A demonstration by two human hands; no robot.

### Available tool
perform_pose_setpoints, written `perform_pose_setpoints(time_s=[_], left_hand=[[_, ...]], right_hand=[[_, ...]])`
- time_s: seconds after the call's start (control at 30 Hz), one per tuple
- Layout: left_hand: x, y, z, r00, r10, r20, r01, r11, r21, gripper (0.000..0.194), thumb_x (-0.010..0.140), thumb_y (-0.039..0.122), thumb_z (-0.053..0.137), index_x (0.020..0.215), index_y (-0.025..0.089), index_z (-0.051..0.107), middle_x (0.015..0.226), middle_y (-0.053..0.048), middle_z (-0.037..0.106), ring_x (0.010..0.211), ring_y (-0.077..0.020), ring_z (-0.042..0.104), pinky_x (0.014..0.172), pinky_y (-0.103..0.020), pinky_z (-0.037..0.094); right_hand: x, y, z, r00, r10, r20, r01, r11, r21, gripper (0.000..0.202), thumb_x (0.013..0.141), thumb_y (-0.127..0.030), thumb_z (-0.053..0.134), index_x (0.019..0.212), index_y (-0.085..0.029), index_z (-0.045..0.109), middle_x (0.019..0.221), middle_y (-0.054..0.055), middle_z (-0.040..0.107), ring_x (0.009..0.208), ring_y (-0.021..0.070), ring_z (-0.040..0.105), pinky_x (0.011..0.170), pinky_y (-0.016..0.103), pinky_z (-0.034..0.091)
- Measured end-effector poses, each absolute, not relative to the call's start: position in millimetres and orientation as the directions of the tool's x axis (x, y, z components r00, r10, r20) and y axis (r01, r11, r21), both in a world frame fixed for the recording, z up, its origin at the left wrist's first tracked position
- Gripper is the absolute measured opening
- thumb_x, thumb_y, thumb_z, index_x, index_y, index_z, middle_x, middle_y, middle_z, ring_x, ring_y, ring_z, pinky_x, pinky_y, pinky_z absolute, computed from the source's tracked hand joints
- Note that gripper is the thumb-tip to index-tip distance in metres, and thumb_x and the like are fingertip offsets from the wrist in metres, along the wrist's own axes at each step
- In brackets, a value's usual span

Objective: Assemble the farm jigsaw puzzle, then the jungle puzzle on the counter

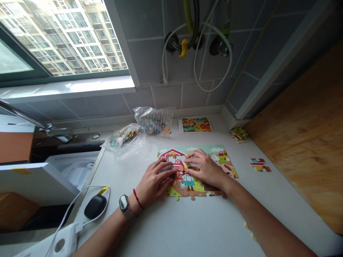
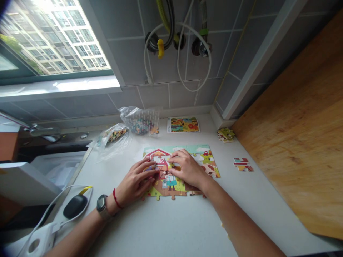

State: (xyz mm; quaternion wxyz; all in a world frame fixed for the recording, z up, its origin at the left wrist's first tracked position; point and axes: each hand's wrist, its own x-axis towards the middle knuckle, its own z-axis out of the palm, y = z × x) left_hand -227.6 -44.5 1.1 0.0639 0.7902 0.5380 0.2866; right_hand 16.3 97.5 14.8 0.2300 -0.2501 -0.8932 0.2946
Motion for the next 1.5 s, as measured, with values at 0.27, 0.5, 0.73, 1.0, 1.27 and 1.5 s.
perform_pose_setpoints(time_s=[0.27, 0.5, 0.73, 1.0, 1.27, 1.5], left_hand=[[-226, -46, -2, 0.271, 0.894, 0.357, 0.823, -0.407, 0.396, 0.027, 0.105, 0.027, 0.056, 0.126, 0.026, 0.071, 0.141, -0.008, 0.068, 0.140, -0.0326, 0.054, 0.110, -0.056, 0.054], [-225, -45, -1, 0.260, 0.893, 0.367, 0.819, -0.405, 0.406, 0.025, 0.104, 0.027, 0.057, 0.125, 0.026, 0.072, 0.139, -0.008, 0.068, 0.139, -0.0323, 0.054, 0.110, -0.055, 0.054], [-225, -45, 0, 0.281, 0.892, 0.355, 0.819, -0.416, 0.395, 0.026, 0.104, 0.026, 0.057, 0.126, 0.026, 0.071, 0.140, -0.009, 0.068, 0.141, -0.0328, 0.053, 0.110, -0.056, 0.053], [-226, -45, -1, 0.275, 0.896, 0.349, 0.817, -0.409, 0.406, 0.027, 0.103, 0.026, 0.057, 0.128, 0.026, 0.070, 0.141, -0.009, 0.067, 0.142, -0.0332, 0.052, 0.111, -0.056, 0.053], [-225, -45, 1, 0.271, 0.900, 0.342, 0.819, -0.402, 0.410, 0.027, 0.104, 0.027, 0.056, 0.127, 0.026, 0.072, 0.140, -0.009, 0.068, 0.141, -0.0322, 0.053, 0.111, -0.055, 0.053], [-225, -45, 1, 0.263, 0.900, 0.347, 0.816, -0.400, 0.417, 0.026, 0.104, 0.027, 0.057, 0.125, 0.026, 0.072, 0.138, -0.010, 0.069, 0.140, -0.0316, 0.054, 0.112, -0.054, 0.053]], right_hand=[[27, 112, 12, -0.782, 0.562, 0.269, 0.363, 0.762, -0.537, 0.022, 0.091, -0.014, 0.073, 0.105, -0.026, 0.084, 0.116, 0.009, 0.071, 0.113, 0.0274, 0.063, 0.098, 0.044, 0.056], [29, 111, 15, -0.785, 0.556, 0.272, 0.373, 0.776, -0.509, 0.014, 0.091, -0.017, 0.074, 0.097, -0.025, 0.084, 0.116, 0.009, 0.072, 0.112, 0.0274, 0.064, 0.098, 0.043, 0.056], [24, 107, 14, -0.821, 0.502, 0.272, 0.334, 0.809, -0.484, 0.025, 0.094, -0.022, 0.076, 0.119, -0.024, 0.080, 0.129, 0.010, 0.071, 0.126, 0.0295, 0.061, 0.109, 0.048, 0.052], [27, 110, 14, -0.820, 0.514, 0.251, 0.344, 0.794, -0.501, 0.022, 0.099, -0.020, 0.070, 0.114, -0.029, 0.083, 0.118, 0.009, 0.069, 0.114, 0.0266, 0.063, 0.101, 0.044, 0.057], [28, 108, 14, -0.827, 0.514, 0.225, 0.362, 0.795, -0.487, 0.037, 0.091, -0.007, 0.068, 0.114, -0.032, 0.083, 0.126, 0.009, 0.068, 0.122, 0.0274, 0.062, 0.107, 0.047, 0.055], [24, 101, 18, -0.817, 0.521, 0.246, 0.357, 0.793, -0.494, 0.026, 0.096, -0.014, 0.067, 0.113, -0.027, 0.083, 0.127, 0.010, 0.070, 0.123, 0.0278, 0.063, 0.106, 0.047, 0.056]])
